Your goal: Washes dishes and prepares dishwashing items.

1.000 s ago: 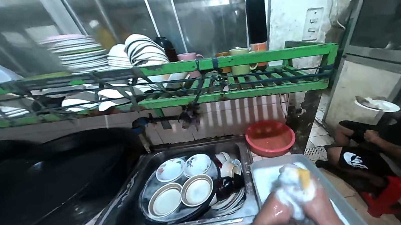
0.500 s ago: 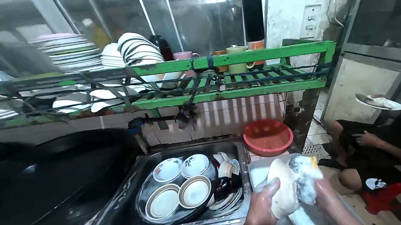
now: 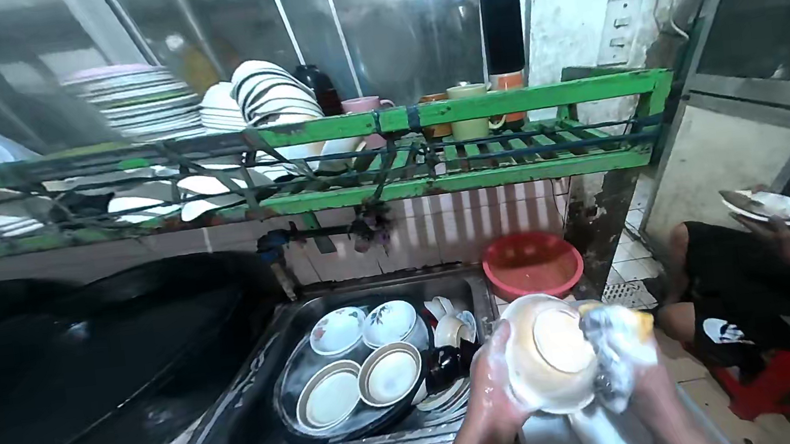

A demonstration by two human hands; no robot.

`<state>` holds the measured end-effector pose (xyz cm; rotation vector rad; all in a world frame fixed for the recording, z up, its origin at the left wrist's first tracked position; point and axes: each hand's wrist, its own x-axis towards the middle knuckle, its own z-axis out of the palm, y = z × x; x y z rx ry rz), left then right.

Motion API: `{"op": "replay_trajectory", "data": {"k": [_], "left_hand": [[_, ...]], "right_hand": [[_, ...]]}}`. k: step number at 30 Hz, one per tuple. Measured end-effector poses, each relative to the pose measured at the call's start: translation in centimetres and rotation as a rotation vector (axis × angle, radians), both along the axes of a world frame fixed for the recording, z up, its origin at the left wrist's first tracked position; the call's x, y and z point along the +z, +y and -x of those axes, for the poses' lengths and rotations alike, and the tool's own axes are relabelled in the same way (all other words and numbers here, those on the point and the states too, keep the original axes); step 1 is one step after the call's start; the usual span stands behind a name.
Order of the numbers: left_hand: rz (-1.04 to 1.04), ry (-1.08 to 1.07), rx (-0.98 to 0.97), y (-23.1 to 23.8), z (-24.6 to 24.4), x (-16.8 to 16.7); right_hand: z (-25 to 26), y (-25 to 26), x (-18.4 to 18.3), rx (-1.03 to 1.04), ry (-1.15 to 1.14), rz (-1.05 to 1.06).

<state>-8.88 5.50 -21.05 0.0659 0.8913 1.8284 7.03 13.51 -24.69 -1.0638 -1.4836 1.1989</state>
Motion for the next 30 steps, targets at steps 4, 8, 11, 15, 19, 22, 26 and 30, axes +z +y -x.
{"op": "replay_trajectory", "data": {"k": [4, 8, 11, 15, 19, 22, 26, 30], "left_hand": [[0.158, 0.559, -0.224, -1.3, -1.9, -0.3], [0.128, 0.926, -0.328, -2.4, -3.3, 0.2], [0.086, 0.830, -0.296, -3.0, -3.0, 1.9], [0.093, 0.636, 0.015, -1.8, -2.1, 1.3], [0.156, 0.417, -0.245, -0.8, -0.6, -0.6], [0.154, 0.011, -0.354, -0.9, -0.2, 0.6], [0.257, 0.439, -0.108, -0.3, -2.1, 0.6], [0.131, 0.882, -0.056, 1.2, -2.9, -1.2]], "right_hand": [[0.1, 1.7, 4.0, 0.125, -0.364, 0.126], [1.3, -0.9, 6.1, 0.199, -0.578, -0.113], [0.2, 2.0, 4.0, 0.137, -0.080, 0.278], [0.2, 1.3, 3.3, -0.009, 0.495, 0.286], [-0.6, 0.9, 6.0, -0.062, 0.227, -0.209], [-1.7, 0.8, 7.0, 0.072, -0.073, -0.204], [0.7, 2.2, 4.4, 0.171, -0.386, 0.262], [3.5, -2.4, 1.3, 0.238, -0.431, 0.023]]}}
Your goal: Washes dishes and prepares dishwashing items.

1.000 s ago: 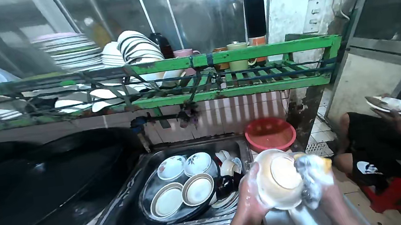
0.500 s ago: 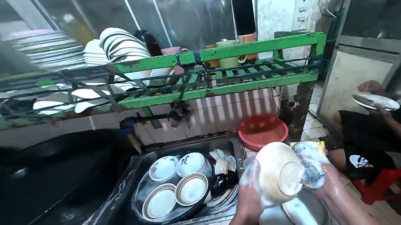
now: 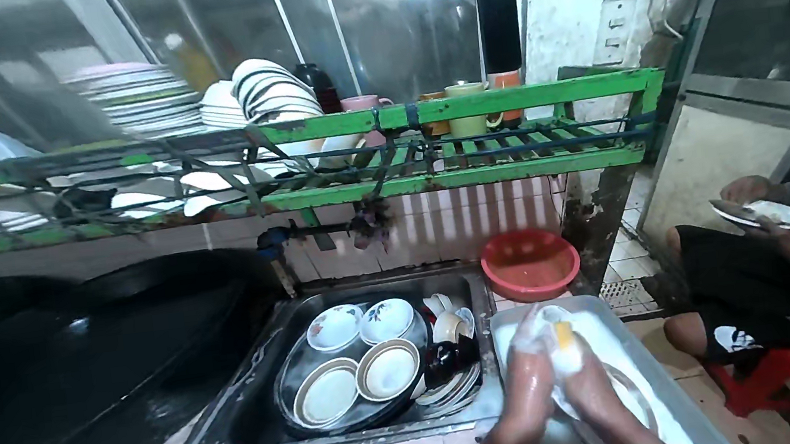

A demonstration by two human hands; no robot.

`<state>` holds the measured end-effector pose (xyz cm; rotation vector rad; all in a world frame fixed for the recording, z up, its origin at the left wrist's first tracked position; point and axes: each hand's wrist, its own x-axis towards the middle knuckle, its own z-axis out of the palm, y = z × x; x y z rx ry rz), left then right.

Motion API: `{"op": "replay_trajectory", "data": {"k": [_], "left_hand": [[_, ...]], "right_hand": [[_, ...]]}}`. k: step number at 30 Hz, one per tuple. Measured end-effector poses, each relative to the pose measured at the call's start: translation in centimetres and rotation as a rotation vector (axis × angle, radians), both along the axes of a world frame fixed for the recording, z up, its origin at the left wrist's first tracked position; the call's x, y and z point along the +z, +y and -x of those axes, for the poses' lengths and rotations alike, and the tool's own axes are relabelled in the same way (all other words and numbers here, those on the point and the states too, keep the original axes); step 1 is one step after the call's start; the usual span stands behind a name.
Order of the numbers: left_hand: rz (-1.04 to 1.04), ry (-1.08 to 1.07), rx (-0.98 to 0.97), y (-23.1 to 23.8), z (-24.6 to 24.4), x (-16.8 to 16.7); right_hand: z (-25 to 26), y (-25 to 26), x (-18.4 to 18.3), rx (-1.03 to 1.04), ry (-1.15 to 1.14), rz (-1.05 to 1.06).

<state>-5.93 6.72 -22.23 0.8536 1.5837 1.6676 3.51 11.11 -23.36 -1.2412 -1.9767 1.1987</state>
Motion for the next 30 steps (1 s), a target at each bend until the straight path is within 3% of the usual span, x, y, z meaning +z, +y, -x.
{"op": "replay_trajectory", "data": {"k": [3, 4, 8, 10, 14, 17, 21, 23, 25, 27, 30], "left_hand": [[0.071, 0.001, -0.124, -0.5, 3.6, 1.3], [0.120, -0.050, -0.179, -0.5, 4.5, 1.9], [0.434, -0.038, -0.405, -0.1, 4.7, 3.3], [0.508, -0.038, -0.421, 0.0, 4.1, 3.7], [0.266, -0.037, -0.251, 0.4, 4.0, 4.2], [0.137, 0.020, -0.108, 1.0, 3.2, 2.9], [0.032, -0.066, 0.022, 0.6, 0.0, 0.1], [0.013, -0.110, 0.056, 0.4, 0.3, -0.2], [0.004, -0.117, 0.069, 0.0, 2.6, -0.5], [-0.027, -0.167, 0.155, -0.6, 5.8, -1.4], [-0.112, -0.427, 0.467, -2.0, 11.5, -3.9]], "right_hand": [[-1.8, -0.3, 1.7, 0.366, -0.499, -0.342], [-2.7, 0.2, 1.2, 0.399, -0.541, -0.520], [-4.6, 3.8, -0.7, 0.388, -0.278, -1.150], [-4.3, 4.6, -0.7, 0.440, -0.208, -1.291], [-4.7, 4.1, -0.8, 0.393, -0.313, -1.124], [-2.8, 0.3, 1.1, 0.343, -0.494, -0.587], [0.4, -0.7, 1.2, 0.011, -0.110, 0.000], [0.4, -1.2, 1.1, 0.066, -0.141, -0.053], [-0.4, -1.8, 1.3, 0.275, -0.244, -0.394], [-1.9, -1.3, 0.5, 0.443, -0.175, -0.666], [-4.5, -0.4, -0.5, 0.393, -0.137, -0.519]]}}
